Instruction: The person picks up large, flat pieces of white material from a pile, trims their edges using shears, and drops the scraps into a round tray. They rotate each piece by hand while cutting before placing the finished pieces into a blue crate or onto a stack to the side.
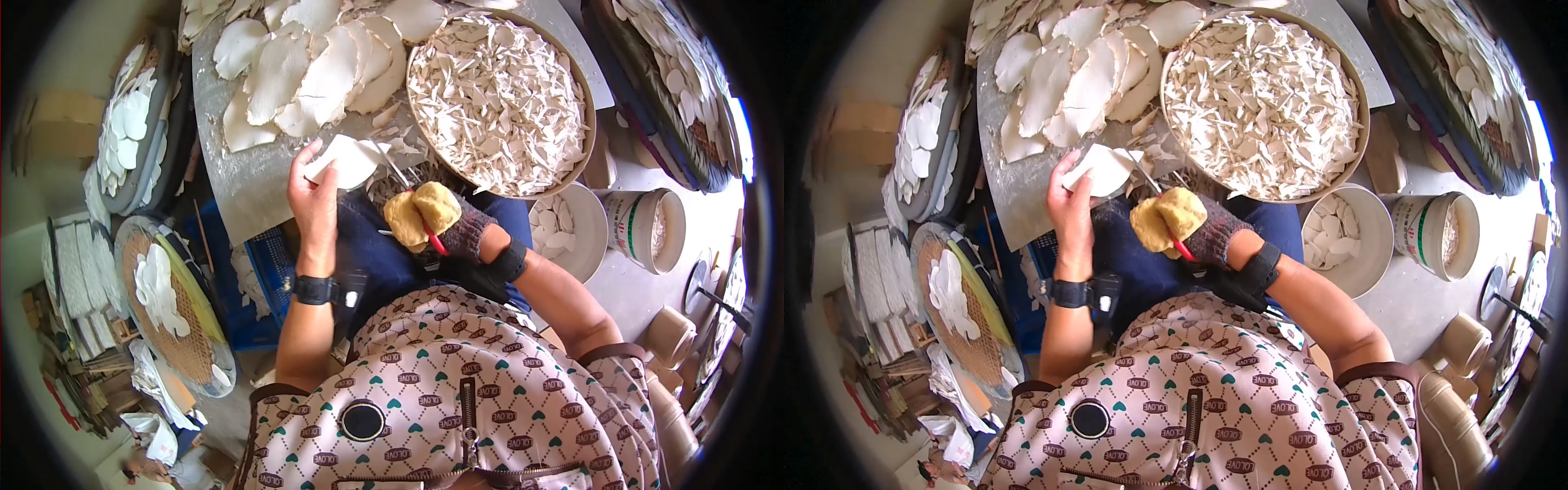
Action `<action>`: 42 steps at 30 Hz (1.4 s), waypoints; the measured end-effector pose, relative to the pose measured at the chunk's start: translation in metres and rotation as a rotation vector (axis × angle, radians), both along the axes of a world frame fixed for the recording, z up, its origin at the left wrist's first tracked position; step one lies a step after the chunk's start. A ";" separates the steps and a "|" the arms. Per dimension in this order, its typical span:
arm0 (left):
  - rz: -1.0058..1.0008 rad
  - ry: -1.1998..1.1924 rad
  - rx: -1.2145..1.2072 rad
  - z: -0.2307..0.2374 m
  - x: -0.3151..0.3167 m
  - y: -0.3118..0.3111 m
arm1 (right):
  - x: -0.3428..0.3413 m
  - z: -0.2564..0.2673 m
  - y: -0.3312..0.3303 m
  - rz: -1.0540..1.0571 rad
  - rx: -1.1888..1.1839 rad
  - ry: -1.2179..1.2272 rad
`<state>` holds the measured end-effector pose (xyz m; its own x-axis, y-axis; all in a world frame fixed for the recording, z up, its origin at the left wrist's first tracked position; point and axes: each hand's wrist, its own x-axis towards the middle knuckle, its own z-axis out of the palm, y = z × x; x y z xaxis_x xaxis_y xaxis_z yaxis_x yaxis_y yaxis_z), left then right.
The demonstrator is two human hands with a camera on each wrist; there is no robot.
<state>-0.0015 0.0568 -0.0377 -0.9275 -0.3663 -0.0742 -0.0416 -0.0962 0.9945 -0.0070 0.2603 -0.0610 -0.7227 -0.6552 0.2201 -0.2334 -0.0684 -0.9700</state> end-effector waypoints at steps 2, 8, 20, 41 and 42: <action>-0.003 -0.013 -0.083 -0.005 -0.005 0.005 | 0.006 0.009 0.005 -0.074 0.040 -0.020; -0.318 -0.096 -0.001 0.018 -0.023 0.017 | 0.019 0.027 0.040 -0.056 0.091 -0.313; -0.516 -0.191 -0.073 0.026 -0.038 0.062 | 0.047 0.010 0.084 -0.156 0.066 -0.432; -0.418 -0.023 0.166 0.026 -0.020 0.070 | 0.041 0.008 0.070 -0.103 -0.021 -0.101; -0.455 -0.043 0.165 0.027 -0.021 0.067 | 0.041 0.009 0.070 -0.091 -0.059 -0.161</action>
<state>-0.0227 0.1241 -0.0109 -0.9856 0.0960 -0.1392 -0.1571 -0.2153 0.9638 0.0342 0.3300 -0.0520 -0.8076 -0.5746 0.1329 -0.0832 -0.1122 -0.9902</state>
